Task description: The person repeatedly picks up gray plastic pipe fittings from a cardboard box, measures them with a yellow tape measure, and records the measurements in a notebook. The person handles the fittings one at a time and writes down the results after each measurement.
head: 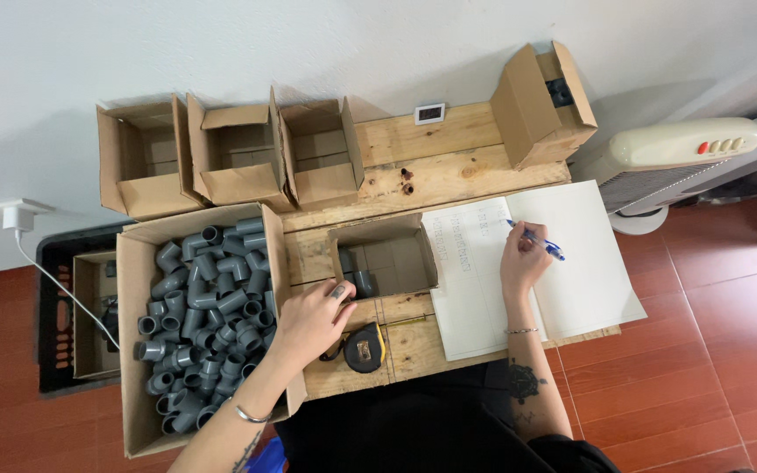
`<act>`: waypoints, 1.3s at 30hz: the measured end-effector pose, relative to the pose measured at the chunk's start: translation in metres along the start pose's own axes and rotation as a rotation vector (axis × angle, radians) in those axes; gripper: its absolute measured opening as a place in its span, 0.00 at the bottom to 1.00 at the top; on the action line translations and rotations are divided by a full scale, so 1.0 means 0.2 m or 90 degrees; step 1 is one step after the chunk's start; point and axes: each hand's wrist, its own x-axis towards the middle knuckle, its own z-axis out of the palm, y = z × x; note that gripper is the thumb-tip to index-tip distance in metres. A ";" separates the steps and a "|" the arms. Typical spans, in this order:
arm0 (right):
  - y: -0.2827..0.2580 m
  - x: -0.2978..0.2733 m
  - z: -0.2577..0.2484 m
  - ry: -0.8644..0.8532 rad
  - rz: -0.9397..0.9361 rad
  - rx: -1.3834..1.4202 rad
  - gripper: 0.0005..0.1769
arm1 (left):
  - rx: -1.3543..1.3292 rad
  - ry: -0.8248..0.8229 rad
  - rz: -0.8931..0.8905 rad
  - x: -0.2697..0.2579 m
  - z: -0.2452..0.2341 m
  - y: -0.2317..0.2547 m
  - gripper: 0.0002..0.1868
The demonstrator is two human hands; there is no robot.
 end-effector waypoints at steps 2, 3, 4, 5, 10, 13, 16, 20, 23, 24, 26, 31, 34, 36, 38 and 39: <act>-0.01 0.00 0.00 0.004 -0.005 -0.014 0.04 | -0.007 -0.001 -0.001 0.00 0.00 0.00 0.09; -0.01 0.00 0.00 0.008 -0.009 -0.028 0.04 | -0.014 -0.002 -0.003 0.00 0.00 0.00 0.09; -0.01 0.01 0.01 0.008 -0.010 -0.028 0.04 | -0.015 -0.002 -0.003 0.00 -0.01 0.00 0.09; -0.02 0.01 0.01 0.004 -0.010 -0.033 0.04 | -0.011 -0.006 -0.001 0.00 -0.01 0.00 0.09; -0.01 0.01 0.00 0.003 -0.033 -0.064 0.06 | -0.024 -0.018 -0.002 0.00 -0.04 0.01 0.08; -0.03 0.00 -0.01 0.033 -0.019 -0.022 0.05 | -0.032 -0.016 -0.001 0.00 -0.03 0.00 0.09; -0.09 -0.02 -0.02 0.019 0.037 0.149 0.02 | -0.022 -0.014 0.000 0.00 -0.03 0.01 0.09; -0.12 0.02 -0.09 -0.048 -0.028 0.156 0.05 | -0.012 -0.022 -0.005 0.00 -0.04 0.01 0.09; -0.21 0.07 -0.22 -0.131 -0.190 -0.005 0.09 | -0.012 -0.024 -0.007 0.00 -0.04 0.01 0.10; -0.25 0.09 -0.27 -0.183 -0.283 -0.104 0.11 | -0.012 -0.028 -0.007 -0.01 -0.03 0.01 0.10; -0.13 0.15 -0.32 -0.224 -0.355 -0.188 0.13 | -0.013 -0.030 -0.008 -0.01 -0.05 0.01 0.10; 0.01 0.23 -0.39 -0.291 -0.477 -0.385 0.15 | -0.013 -0.047 -0.008 -0.01 -0.05 0.01 0.10; 0.01 0.22 -0.42 -0.332 -0.445 -0.388 0.23 | -0.001 -0.049 -0.003 -0.01 -0.03 0.01 0.10; 0.01 0.21 -0.43 -0.343 -0.409 -0.411 0.26 | -0.012 -0.055 0.007 -0.01 -0.01 0.00 0.10; 0.02 0.19 -0.45 -0.325 -0.408 -0.376 0.27 | -0.010 -0.048 0.005 -0.01 -0.03 0.01 0.10; 0.03 0.18 -0.45 -0.304 -0.401 -0.345 0.28 | -0.009 -0.044 0.009 -0.02 -0.04 0.01 0.10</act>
